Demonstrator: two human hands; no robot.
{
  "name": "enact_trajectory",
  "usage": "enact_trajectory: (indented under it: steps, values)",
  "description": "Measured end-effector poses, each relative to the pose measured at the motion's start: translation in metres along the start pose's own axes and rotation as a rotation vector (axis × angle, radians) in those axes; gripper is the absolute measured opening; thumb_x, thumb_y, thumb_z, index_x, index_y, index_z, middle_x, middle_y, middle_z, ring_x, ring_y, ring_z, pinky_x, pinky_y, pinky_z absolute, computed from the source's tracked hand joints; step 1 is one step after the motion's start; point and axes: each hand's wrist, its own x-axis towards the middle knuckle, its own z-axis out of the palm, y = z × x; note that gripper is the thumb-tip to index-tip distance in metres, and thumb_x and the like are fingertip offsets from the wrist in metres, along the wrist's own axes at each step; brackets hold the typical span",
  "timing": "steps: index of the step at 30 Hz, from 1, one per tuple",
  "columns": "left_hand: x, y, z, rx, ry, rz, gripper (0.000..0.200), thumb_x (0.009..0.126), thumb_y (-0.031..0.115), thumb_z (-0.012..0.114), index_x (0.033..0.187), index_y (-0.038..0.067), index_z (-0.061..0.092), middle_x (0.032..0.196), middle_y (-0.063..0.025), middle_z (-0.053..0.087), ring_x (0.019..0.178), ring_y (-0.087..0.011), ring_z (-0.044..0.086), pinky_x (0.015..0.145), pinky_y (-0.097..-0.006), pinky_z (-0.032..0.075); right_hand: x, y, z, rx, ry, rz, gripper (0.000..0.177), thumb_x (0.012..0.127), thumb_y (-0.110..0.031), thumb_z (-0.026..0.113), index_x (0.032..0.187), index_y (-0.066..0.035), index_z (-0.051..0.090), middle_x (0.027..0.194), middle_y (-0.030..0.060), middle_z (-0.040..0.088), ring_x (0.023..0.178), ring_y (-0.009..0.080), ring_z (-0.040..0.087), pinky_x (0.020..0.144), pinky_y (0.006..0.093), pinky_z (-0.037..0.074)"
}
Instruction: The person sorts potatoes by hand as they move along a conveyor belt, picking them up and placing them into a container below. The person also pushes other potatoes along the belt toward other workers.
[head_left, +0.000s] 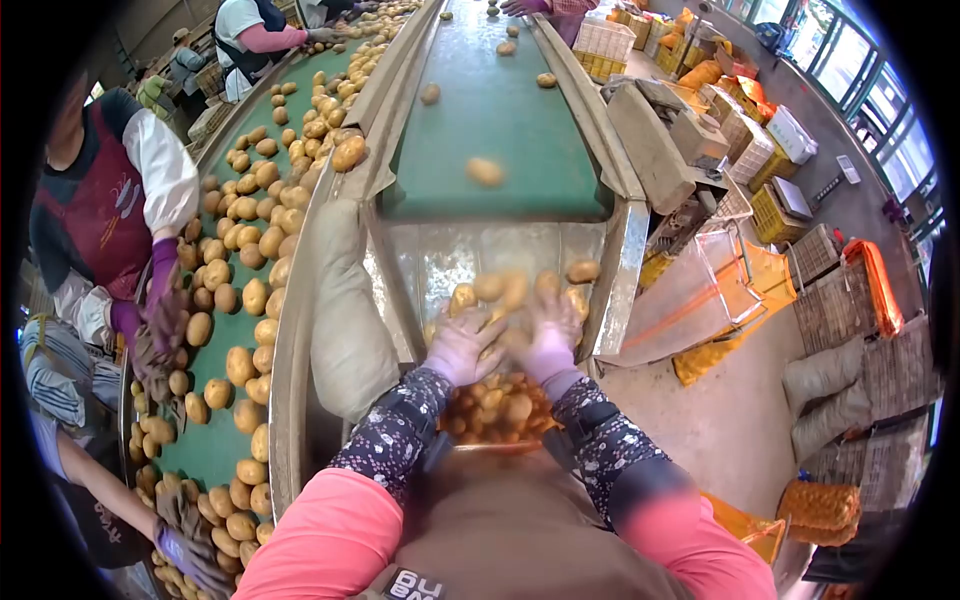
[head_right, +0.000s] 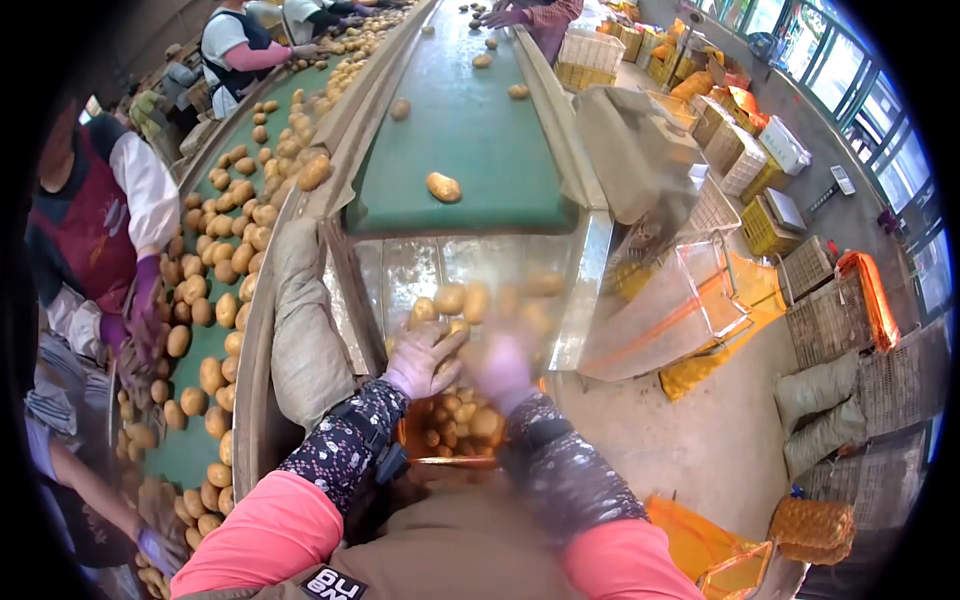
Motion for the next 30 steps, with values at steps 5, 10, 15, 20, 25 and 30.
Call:
enact_trajectory:
  steps: [5, 10, 15, 20, 25, 30]
  values:
    - [0.004, -0.010, 0.016, 0.043, 0.207, -0.027, 0.061, 0.087, 0.041, 0.063, 0.138, 0.010, 0.051, 0.141, -0.0203, 0.045, 0.128, -0.0444, 0.045, 0.110, -0.0601, 0.028, 0.014, -0.028, -0.037, -0.101, -0.068, 0.202, 0.073, 0.078, -0.044, 0.066, 0.145, -0.021, 0.048, 0.158, 0.0181, 0.031, 0.145, 0.0510, 0.019, 0.119, 0.0583, 0.013]
    - [0.005, -0.007, 0.014, 0.124, 0.097, -0.154, 0.066, 0.088, 0.043, 0.062, 0.141, 0.006, 0.048, 0.148, -0.0230, 0.039, 0.134, -0.0491, 0.036, 0.108, -0.0599, 0.033, 0.006, -0.008, -0.011, 0.179, -0.087, 0.241, 0.071, 0.079, -0.041, 0.064, 0.146, -0.022, 0.048, 0.158, 0.0175, 0.031, 0.143, 0.0539, 0.019, 0.116, 0.0639, 0.011]
    - [0.006, -0.001, 0.004, 0.150, 0.136, -0.059, 0.063, 0.086, 0.042, 0.064, 0.138, 0.008, 0.052, 0.140, -0.0193, 0.046, 0.130, -0.0478, 0.038, 0.107, -0.0589, 0.036, 0.025, -0.013, -0.037, 0.054, -0.118, 0.245, 0.070, 0.079, -0.039, 0.065, 0.145, -0.020, 0.048, 0.158, 0.0200, 0.029, 0.144, 0.0518, 0.020, 0.118, 0.0578, 0.017]
    - [0.006, 0.006, -0.008, 0.114, 0.134, 0.027, 0.060, 0.082, 0.038, 0.068, 0.134, 0.013, 0.057, 0.133, -0.0164, 0.051, 0.123, -0.0441, 0.046, 0.101, -0.0557, 0.041, 0.078, -0.008, -0.056, 0.298, 0.240, 0.409, 0.072, 0.079, -0.037, 0.068, 0.146, -0.016, 0.048, 0.161, 0.0240, 0.019, 0.147, 0.0464, 0.019, 0.119, 0.0468, 0.027]
    - [0.001, -0.001, 0.006, 0.010, 0.072, 0.180, 0.065, 0.076, 0.039, 0.070, 0.135, 0.016, 0.056, 0.133, -0.0120, 0.052, 0.112, -0.0367, 0.054, 0.094, -0.0496, 0.047, 0.096, -0.025, -0.087, 0.232, -0.062, 0.502, 0.068, 0.082, -0.039, 0.063, 0.144, -0.017, 0.050, 0.154, 0.0238, 0.036, 0.142, 0.0410, 0.035, 0.115, 0.0426, 0.033]
    - [0.003, -0.009, 0.020, 0.064, 0.088, 0.154, 0.069, 0.077, 0.043, 0.068, 0.138, 0.016, 0.053, 0.143, -0.0133, 0.045, 0.129, -0.0385, 0.041, 0.107, -0.0563, 0.035, 0.088, -0.008, -0.060, -0.014, -0.352, 0.337, 0.064, 0.084, -0.044, 0.059, 0.143, -0.022, 0.051, 0.144, 0.0209, 0.051, 0.132, 0.0360, 0.050, 0.111, 0.0399, 0.040]
